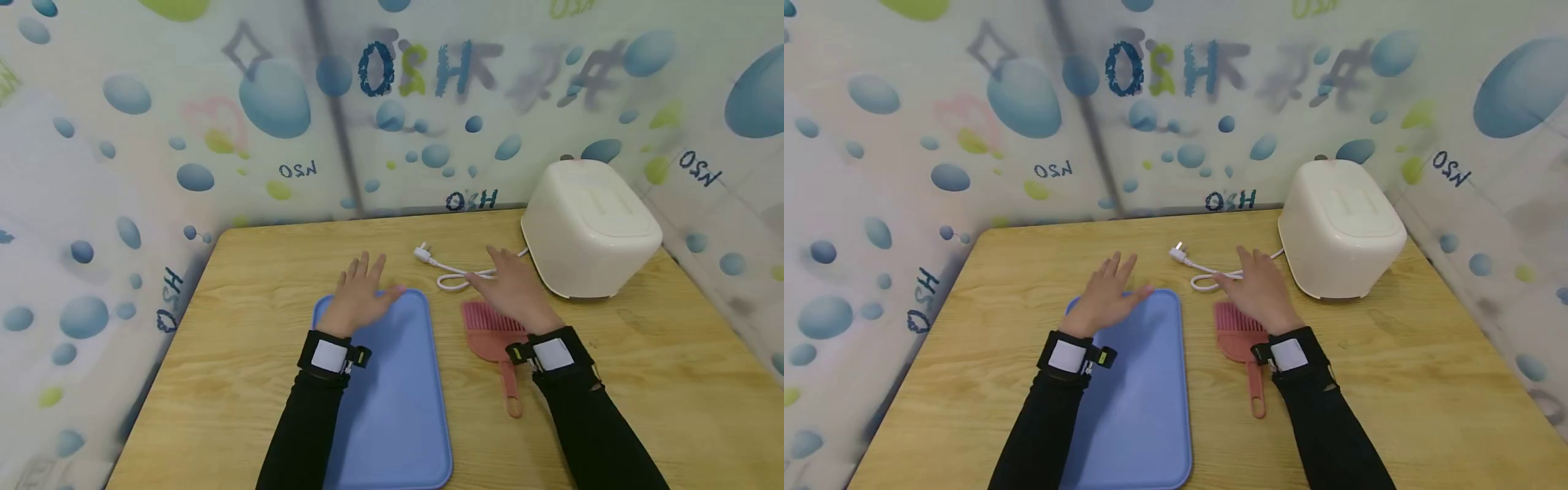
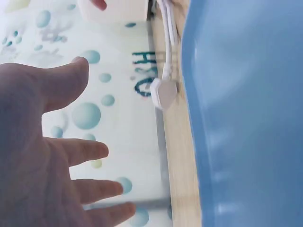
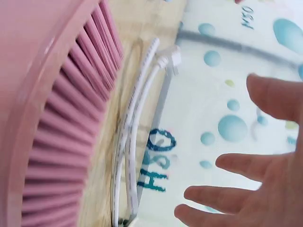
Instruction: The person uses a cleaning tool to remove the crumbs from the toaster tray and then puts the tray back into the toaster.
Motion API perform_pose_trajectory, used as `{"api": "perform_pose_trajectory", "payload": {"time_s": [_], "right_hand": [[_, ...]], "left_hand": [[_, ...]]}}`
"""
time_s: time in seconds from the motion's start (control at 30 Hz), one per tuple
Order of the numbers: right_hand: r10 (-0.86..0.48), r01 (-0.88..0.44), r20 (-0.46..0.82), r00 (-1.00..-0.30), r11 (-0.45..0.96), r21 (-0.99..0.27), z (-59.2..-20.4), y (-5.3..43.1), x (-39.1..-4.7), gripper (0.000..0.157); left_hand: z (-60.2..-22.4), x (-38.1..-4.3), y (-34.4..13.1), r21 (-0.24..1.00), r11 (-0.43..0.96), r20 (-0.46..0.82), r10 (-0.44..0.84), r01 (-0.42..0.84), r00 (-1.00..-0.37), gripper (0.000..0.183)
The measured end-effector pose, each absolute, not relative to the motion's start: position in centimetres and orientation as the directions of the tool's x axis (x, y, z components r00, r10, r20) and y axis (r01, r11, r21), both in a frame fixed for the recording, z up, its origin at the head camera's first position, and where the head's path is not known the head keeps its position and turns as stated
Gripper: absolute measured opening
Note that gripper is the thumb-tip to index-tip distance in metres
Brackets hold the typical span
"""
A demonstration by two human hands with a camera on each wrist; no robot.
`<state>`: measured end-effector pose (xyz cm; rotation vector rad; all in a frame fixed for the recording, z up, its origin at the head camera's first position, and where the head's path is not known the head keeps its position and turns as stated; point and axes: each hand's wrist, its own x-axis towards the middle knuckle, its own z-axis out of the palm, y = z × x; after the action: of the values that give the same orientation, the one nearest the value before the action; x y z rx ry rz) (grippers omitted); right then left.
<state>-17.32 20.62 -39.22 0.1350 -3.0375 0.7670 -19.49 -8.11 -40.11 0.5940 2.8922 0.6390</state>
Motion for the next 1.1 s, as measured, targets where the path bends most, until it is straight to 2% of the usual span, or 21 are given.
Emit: {"api": "perform_pose_trajectory", "payload": {"time_s": [0.23,0.3,0.43,0.53,0.6,0.73,0.83,0.93,1.1], "right_hand": [[0.105,-0.004,0.129,-0.986,0.76,-0.65,-36.6,26.1,-15.5,0.058],[0.176,0.01,0.163,-0.971,0.71,-0.704,-35.9,27.9,-14.9,0.053],[0.378,0.113,0.15,-0.914,0.59,-0.799,-35.1,31.0,-13.8,0.048],[0.533,0.211,0.126,-0.837,0.527,-0.823,-35.0,32.8,-13.4,0.057],[0.573,0.244,0.097,-0.814,0.489,-0.837,-35.3,33.6,-13.5,0.07],[0.496,0.202,0.053,-0.867,0.446,-0.872,-36.2,34.5,-13.8,0.093],[0.459,0.178,0.043,-0.888,0.428,-0.886,-36.9,34.5,-13.8,0.096],[0.486,0.189,0.06,-0.872,0.447,-0.875,-37.0,34.1,-13.8,0.097],[0.506,0.166,0.155,-0.849,0.532,-0.83,-36.9,33.3,-14.0,0.1]], "left_hand": [[-40.2,-19.9,-5.2,0.569,0.727,-0.019,0.479,0.385,-0.878,0.067],[-40.1,-20.2,-4.1,0.604,0.698,-0.001,0.484,0.385,-0.875,0.066],[-39.6,-21.1,-1.8,0.673,0.63,0.033,0.498,0.388,-0.866,0.068],[-39.3,-21.5,0.0,0.705,0.587,0.031,0.536,0.399,-0.843,0.069],[-39.2,-21.5,1.0,0.711,0.58,0.008,0.558,0.397,-0.83,0.07],[-39.4,-21.6,2.8,0.713,0.578,-0.017,0.581,0.398,-0.813,0.069],[-39.7,-21.6,4.2,0.71,0.577,-0.033,0.601,0.405,-0.799,0.067],[-39.9,-21.5,5.7,0.707,0.578,-0.057,0.621,0.407,-0.782,0.065],[-39.7,-20.9,8.5,0.71,0.547,-0.04,0.661,0.444,-0.749,0.057]]}}
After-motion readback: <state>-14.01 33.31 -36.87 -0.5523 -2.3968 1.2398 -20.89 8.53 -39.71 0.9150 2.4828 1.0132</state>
